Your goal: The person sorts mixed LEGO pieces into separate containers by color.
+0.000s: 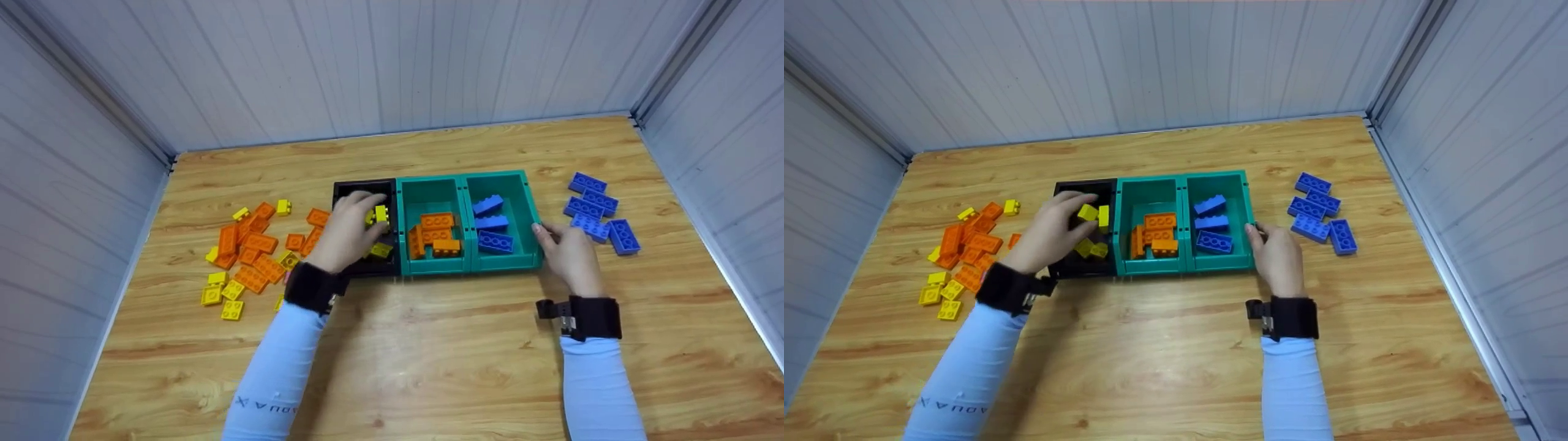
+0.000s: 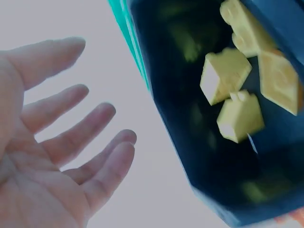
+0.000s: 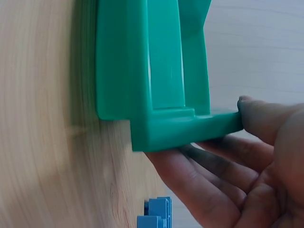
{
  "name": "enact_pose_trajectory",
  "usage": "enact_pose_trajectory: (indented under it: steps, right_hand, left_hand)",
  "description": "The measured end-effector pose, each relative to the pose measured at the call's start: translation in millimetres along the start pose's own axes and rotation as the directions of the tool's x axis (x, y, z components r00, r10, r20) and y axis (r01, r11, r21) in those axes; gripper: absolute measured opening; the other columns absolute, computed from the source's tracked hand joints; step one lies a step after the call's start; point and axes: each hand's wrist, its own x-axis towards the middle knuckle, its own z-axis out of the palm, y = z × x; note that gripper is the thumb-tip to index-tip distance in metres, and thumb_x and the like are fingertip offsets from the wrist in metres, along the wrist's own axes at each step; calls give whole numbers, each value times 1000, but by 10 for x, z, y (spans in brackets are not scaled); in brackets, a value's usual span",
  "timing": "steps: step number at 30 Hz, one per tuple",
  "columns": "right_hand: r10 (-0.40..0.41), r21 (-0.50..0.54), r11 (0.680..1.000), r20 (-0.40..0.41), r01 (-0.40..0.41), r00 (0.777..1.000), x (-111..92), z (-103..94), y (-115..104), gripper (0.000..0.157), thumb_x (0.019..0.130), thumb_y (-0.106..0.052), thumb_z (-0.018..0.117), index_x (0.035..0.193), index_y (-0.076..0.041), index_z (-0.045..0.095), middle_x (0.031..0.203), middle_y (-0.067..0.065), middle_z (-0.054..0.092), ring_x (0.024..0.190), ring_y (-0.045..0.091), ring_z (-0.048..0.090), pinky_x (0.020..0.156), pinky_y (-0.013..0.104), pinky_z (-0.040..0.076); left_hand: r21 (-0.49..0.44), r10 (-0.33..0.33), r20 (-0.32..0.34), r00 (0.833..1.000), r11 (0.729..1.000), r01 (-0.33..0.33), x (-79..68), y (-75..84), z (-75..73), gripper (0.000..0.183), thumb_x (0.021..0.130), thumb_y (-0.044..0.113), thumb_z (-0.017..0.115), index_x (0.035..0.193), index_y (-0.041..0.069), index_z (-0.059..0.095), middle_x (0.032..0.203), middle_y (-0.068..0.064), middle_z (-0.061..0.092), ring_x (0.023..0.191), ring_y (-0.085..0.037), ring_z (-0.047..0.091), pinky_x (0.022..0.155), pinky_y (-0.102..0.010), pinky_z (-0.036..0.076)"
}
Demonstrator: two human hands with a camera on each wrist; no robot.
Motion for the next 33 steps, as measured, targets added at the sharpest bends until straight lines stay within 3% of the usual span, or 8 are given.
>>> enact_pose_trajectory:
  steps: [3, 7, 10, 14, 18, 23, 29, 33]
  right_hand:
    - [-26, -7, 1000, -6, 26, 1000, -15, -54, 41, 65, 101, -51, 46, 139, 2, 54, 127, 25, 61, 114, 39, 60, 93, 54, 48]
    - [-37, -55, 998, -120, 30, 992, -37, -201, 136, 54, 103, -40, 51, 139, 0, 55, 130, 25, 60, 117, 42, 57, 97, 55, 44]
    - [5, -117, 993, -200, -28, 980, -45, -363, 281, 46, 103, -28, 55, 139, 0, 54, 135, 27, 55, 120, 46, 52, 99, 58, 41]
    - [79, -186, 976, -185, -114, 979, 33, -568, 523, 51, 100, -17, 60, 143, 6, 46, 139, 35, 45, 123, 56, 44, 100, 65, 35]
    - [143, -242, 956, -100, -163, 985, 182, -666, 707, 56, 98, -15, 60, 144, 10, 39, 139, 41, 39, 125, 60, 36, 102, 67, 29]
    - [157, -285, 945, -41, -162, 987, 292, -684, 818, 52, 99, -14, 58, 143, 7, 43, 137, 40, 42, 121, 57, 42, 99, 66, 35]
    - [82, -219, 969, -153, -115, 985, 184, -835, 556, 50, 99, -22, 61, 141, 2, 50, 128, 36, 54, 104, 48, 58, 72, 48, 51]
    - [-69, -192, 981, -210, 28, 975, 122, -824, 19, 48, 97, -18, 63, 141, -2, 53, 130, 32, 56, 107, 47, 60, 78, 51, 54]
  left_hand:
    - [-96, -100, -117, 988, 991, 89, -161, -161, -26, 48, 98, 16, 63, 143, 4, 51, 139, -21, 50, 128, -35, 46, 106, -45, 39]
    - [-217, -234, -201, 951, 958, 190, -367, -345, 31, 48, 98, 12, 63, 143, 1, 50, 135, -23, 52, 118, -34, 54, 99, -45, 45]
    - [-313, -327, -178, 928, 913, 261, -501, -427, 112, 51, 98, 12, 62, 145, 0, 47, 139, -24, 50, 89, -29, 60, 78, -40, 51]
    - [-399, -407, -131, 904, 856, 328, -611, -497, 198, 54, 100, 14, 60, 148, 0, 42, 144, -21, 48, 54, -20, 47, 55, -31, 43]
    - [-442, -439, -101, 893, 824, 355, -639, -554, 236, 52, 100, 13, 59, 148, 2, 42, 142, -19, 52, 44, -14, 38, 44, -26, 38]
    - [-458, -435, -80, 897, 815, 354, -633, -577, 239, 50, 100, 12, 61, 147, 3, 45, 138, -19, 56, 41, -13, 30, 42, -26, 32]
    - [-445, -415, -67, 907, 826, 345, -636, -591, 228, 48, 99, 11, 62, 144, 1, 49, 134, -18, 60, 43, -14, 32, 46, -28, 32]
    - [-443, -417, -67, 906, 826, 348, -637, -595, 208, 47, 99, 12, 62, 144, 2, 50, 130, -16, 62, 46, -16, 39, 47, -29, 34]
